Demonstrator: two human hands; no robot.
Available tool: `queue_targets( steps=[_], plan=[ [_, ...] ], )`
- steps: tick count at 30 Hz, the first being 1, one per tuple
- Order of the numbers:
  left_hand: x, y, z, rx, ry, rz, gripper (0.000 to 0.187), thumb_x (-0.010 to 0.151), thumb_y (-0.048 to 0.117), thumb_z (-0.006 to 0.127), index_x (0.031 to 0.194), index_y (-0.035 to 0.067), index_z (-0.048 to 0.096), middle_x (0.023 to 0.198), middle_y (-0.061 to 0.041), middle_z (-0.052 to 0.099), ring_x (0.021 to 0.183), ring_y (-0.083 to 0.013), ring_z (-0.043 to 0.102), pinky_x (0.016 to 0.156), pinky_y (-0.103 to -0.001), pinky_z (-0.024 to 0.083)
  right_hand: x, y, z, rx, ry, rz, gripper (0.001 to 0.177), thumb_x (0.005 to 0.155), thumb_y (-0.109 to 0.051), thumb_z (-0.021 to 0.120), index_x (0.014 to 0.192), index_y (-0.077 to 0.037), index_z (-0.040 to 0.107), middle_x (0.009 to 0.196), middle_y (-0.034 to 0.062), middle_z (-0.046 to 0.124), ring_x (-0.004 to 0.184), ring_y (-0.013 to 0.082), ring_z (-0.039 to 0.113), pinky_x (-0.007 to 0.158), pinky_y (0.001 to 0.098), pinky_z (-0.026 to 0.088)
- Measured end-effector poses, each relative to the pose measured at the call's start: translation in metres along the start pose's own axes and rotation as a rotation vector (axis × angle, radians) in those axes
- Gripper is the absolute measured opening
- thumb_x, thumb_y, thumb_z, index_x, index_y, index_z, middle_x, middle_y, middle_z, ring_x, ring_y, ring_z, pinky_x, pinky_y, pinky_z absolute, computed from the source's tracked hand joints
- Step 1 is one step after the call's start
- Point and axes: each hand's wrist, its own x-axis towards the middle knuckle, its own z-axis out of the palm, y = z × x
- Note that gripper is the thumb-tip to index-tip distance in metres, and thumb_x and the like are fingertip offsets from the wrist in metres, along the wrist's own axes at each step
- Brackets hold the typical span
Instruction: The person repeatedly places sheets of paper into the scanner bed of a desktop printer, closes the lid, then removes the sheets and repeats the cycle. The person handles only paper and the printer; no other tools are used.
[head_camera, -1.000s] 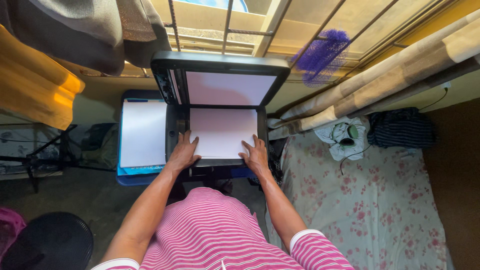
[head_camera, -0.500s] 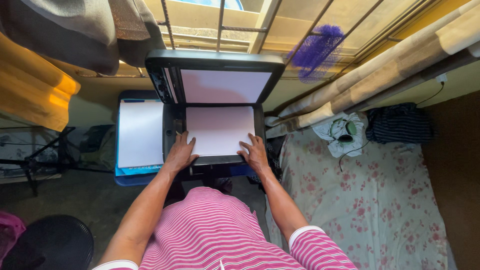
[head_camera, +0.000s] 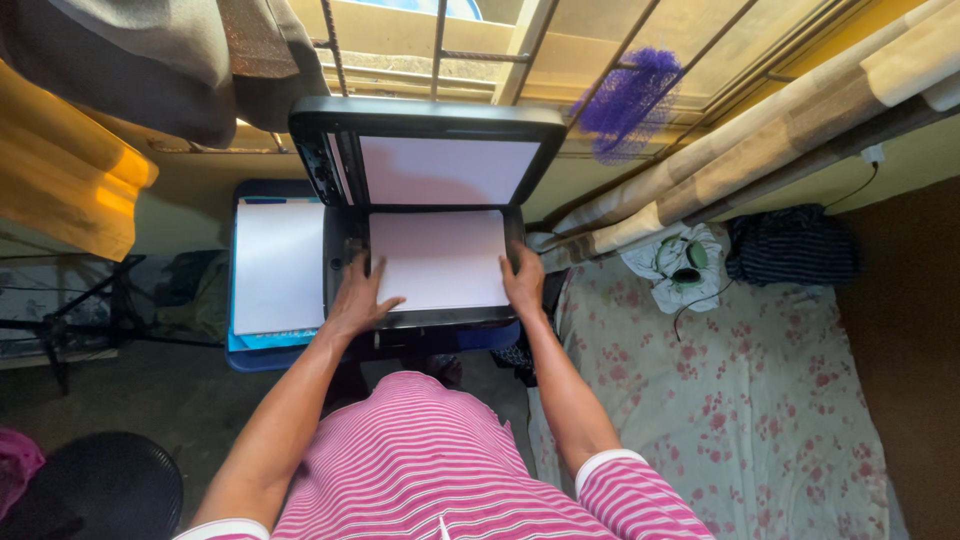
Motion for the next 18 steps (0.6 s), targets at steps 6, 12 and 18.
queue_targets(
  steps=[6,12,18],
  plan=[
    [0.071,-0.018,-0.086,-0.435,0.711,-0.041,0.099,0.105,0.061,0.057,0.162,-0.009,0.017,0.163,-0.039,0.019,0.153,-0.0537,0.022,0.125,-0.056,0.023,0.122,-0.053,-0.070,0.174,0.029,0.109,0.085,0.097,-0.049,0.067,0.160,-0.007,0.029,0.155,0.0263,0.044,0.134,0.0353,0.055,0.106,0.0442,0.048],
    [0.103,-0.002,-0.185,-0.750,0.546,-0.113,0.087,0.105,0.063,0.048,0.160,-0.001,0.027,0.163,-0.027,0.032,0.152,-0.0387,0.031,0.121,-0.045,0.031,0.202,-0.104,-0.103,0.453,-0.147,0.055,0.089,0.103,-0.063,0.051,0.163,-0.007,0.018,0.161,0.0233,0.040,0.150,0.0327,0.039,0.121,0.0419,0.031],
    [0.055,0.009,-0.165,-0.860,0.743,-0.139,0.060,0.105,0.048,0.053,0.136,-0.002,0.060,0.114,-0.023,0.070,0.102,-0.0316,0.071,0.091,-0.039,0.052,0.151,-0.098,-0.078,0.292,0.085,0.091,0.071,0.103,-0.056,0.052,0.148,-0.001,0.049,0.151,0.0204,0.053,0.140,0.0305,0.050,0.115,0.0387,0.038]
  ],
)
